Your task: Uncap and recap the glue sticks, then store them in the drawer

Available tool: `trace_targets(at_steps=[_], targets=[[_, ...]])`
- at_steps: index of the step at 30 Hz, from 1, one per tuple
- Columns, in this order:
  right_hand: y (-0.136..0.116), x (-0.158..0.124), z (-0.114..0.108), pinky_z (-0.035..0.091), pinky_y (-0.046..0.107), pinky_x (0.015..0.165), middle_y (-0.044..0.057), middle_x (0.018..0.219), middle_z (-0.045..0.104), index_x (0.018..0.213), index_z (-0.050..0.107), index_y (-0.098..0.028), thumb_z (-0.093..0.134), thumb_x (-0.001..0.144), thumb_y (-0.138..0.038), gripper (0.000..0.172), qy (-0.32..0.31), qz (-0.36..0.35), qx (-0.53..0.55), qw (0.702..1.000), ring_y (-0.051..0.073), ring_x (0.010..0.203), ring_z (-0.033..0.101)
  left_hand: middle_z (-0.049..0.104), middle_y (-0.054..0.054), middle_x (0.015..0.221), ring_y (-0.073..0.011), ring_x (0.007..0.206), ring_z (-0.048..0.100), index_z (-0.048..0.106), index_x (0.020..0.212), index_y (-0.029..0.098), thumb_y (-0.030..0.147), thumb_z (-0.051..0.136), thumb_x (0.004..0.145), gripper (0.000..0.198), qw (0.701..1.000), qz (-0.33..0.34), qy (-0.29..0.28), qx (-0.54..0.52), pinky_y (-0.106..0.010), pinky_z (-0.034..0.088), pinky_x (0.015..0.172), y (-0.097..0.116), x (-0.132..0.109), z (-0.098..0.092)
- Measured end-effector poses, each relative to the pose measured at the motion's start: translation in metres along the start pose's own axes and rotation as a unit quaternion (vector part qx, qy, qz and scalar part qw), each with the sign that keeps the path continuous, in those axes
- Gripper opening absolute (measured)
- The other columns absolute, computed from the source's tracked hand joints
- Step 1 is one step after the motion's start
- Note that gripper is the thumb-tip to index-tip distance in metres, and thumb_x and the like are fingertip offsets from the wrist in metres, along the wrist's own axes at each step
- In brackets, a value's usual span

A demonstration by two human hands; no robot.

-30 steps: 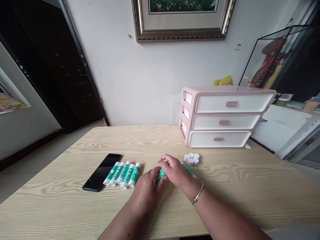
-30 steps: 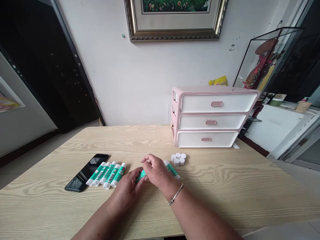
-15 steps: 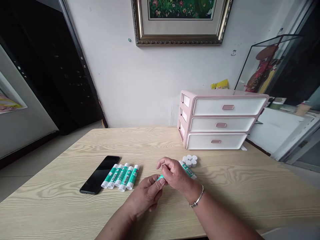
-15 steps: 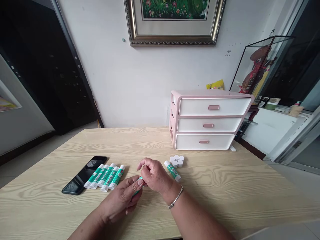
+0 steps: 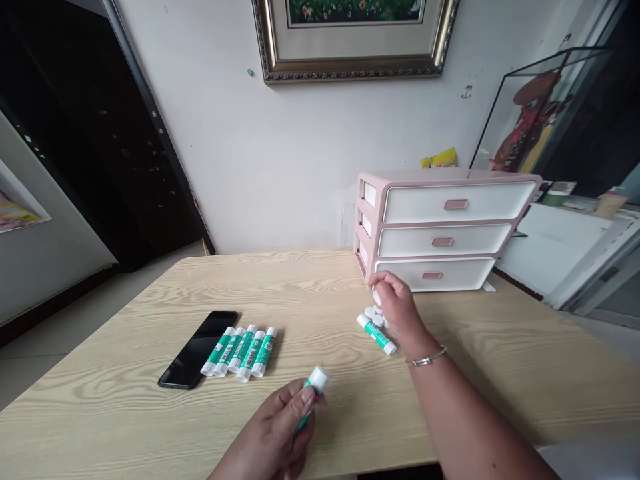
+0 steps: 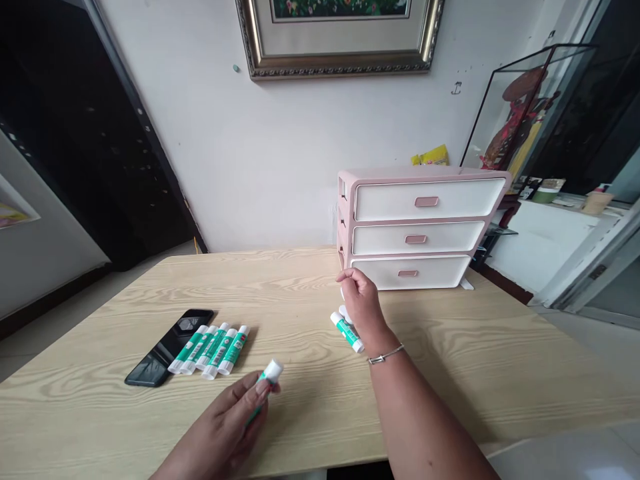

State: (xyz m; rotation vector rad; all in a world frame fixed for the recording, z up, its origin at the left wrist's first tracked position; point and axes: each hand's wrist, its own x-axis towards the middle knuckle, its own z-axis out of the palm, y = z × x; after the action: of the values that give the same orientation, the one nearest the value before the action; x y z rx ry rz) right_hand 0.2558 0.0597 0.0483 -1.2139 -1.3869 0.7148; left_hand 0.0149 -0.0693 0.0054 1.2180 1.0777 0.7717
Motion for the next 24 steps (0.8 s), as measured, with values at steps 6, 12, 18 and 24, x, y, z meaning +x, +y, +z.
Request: trace_targets(at_steps=[6, 12, 18, 24], targets=[[0.011, -0.004, 0.01, 0.032, 0.025, 0.049, -0.006, 0.05, 0.038, 0.083, 0.064, -0.021, 0.044, 0.086, -0.035, 0.025, 0.09, -0.051, -0.087, 0.991, 0.013, 0.049, 0.04, 0.071, -0.011, 0.109, -0.0254, 0.097, 0.068, 0.058, 0.121, 0.022, 0.04, 0.038, 0.099, 0.034, 0.856, 0.081, 0.211, 0.465, -0.033, 0.05, 0.077, 0.008, 0.021, -0.017], [0.018, -0.003, 0.008, 0.035, 0.024, 0.056, -0.006, 0.051, 0.044, 0.087, 0.066, -0.021, 0.044, 0.09, -0.036, 0.027, 0.097, -0.053, -0.135, 0.985, 0.015, 0.053, 0.046, 0.066, -0.019, 0.124, -0.023, 0.091, 0.071, 0.049, 0.136, 0.013, 0.02, 0.036, 0.098, 0.041, 0.705, 0.054, 0.262, 0.656, -0.03, 0.052, 0.066, 0.004, 0.036, -0.021], [0.01, 0.003, -0.009, 0.036, 0.026, 0.063, 0.0, 0.068, 0.064, 0.095, 0.069, -0.022, 0.042, 0.093, -0.038, 0.031, 0.09, -0.012, -0.263, 0.96, 0.018, 0.068, 0.057, 0.066, -0.017, 0.116, -0.0218, 0.076, 0.071, 0.06, 0.119, 0.014, 0.014, 0.034, 0.096, 0.035, 0.628, 0.026, 0.275, 0.728, -0.027, 0.047, 0.051, 0.015, 0.036, -0.013], [0.014, 0.012, -0.031, 0.038, 0.029, 0.068, 0.01, 0.097, 0.073, 0.106, 0.067, -0.02, 0.047, 0.09, -0.041, 0.033, 0.041, 0.127, -0.393, 0.91, 0.025, 0.092, 0.065, 0.067, -0.014, 0.109, -0.0228, 0.082, 0.071, 0.06, 0.113, 0.015, 0.019, 0.037, 0.099, 0.027, 0.666, 0.027, 0.266, 0.696, -0.026, 0.044, 0.051, 0.013, 0.041, -0.025]])
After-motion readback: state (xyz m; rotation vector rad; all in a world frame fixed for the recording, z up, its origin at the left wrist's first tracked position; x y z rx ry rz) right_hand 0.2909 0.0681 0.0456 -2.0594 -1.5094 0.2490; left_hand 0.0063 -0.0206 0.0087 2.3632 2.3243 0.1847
